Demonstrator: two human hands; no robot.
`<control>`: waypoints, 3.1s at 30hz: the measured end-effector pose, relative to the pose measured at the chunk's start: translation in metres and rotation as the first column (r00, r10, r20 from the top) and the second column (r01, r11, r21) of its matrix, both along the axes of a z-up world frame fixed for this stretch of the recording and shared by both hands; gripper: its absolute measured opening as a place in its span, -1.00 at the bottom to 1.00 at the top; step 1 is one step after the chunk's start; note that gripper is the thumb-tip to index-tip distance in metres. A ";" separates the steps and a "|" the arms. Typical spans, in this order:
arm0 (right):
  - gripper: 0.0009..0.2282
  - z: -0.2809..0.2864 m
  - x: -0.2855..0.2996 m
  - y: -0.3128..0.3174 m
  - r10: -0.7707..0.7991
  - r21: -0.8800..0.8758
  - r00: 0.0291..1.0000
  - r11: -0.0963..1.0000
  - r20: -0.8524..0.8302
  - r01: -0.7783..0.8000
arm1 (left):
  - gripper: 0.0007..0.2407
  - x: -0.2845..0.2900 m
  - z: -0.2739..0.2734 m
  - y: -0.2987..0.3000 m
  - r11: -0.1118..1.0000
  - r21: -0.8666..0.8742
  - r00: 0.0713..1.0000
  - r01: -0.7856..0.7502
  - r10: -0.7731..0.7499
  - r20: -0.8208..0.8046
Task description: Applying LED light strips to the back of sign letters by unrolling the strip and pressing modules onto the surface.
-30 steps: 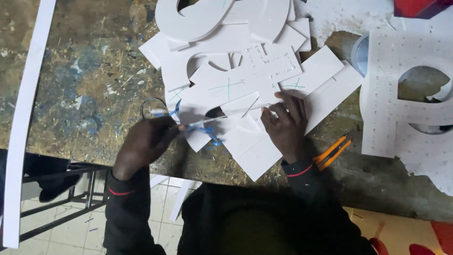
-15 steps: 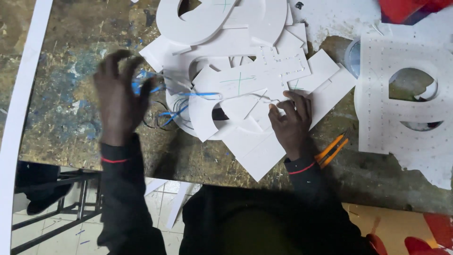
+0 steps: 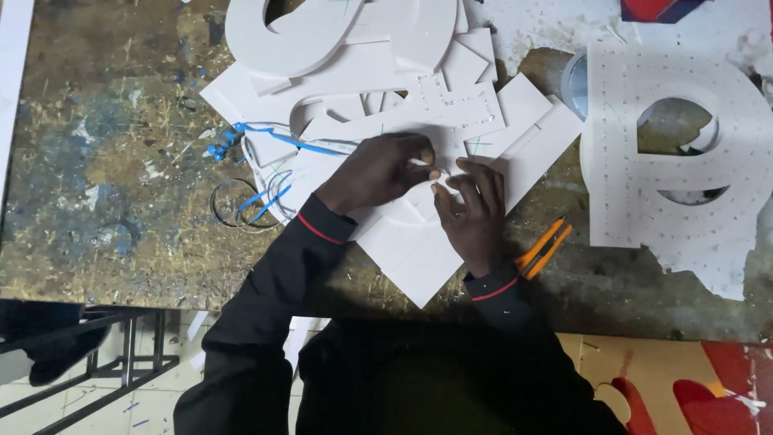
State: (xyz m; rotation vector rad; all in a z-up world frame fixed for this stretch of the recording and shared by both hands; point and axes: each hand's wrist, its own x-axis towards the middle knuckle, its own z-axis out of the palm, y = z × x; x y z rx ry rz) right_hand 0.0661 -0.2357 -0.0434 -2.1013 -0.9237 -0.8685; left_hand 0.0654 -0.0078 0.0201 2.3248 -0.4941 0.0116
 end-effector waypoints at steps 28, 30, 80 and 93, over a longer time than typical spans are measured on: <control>-0.66 0.013 0.013 0.002 0.006 -0.219 0.990 0.975 -0.143 -0.038 | -0.68 0.052 -0.027 0.002 0.998 0.030 0.995 -0.059 0.056 0.087; -0.62 0.010 0.013 0.001 0.002 -0.220 0.989 0.975 -0.145 -0.034 | -0.68 0.043 -0.028 -0.001 0.998 0.038 0.993 -0.059 0.055 0.104; -0.38 -0.008 0.023 -0.008 0.062 -0.113 0.962 0.989 -0.266 -0.095 | -0.82 0.009 -0.033 -0.009 0.835 0.496 0.954 -0.240 0.110 0.277; -0.36 0.024 0.026 0.003 -0.070 -0.373 0.979 0.928 -0.191 -0.006 | -0.41 -0.019 -0.015 0.002 0.789 0.600 0.989 -0.136 0.147 0.030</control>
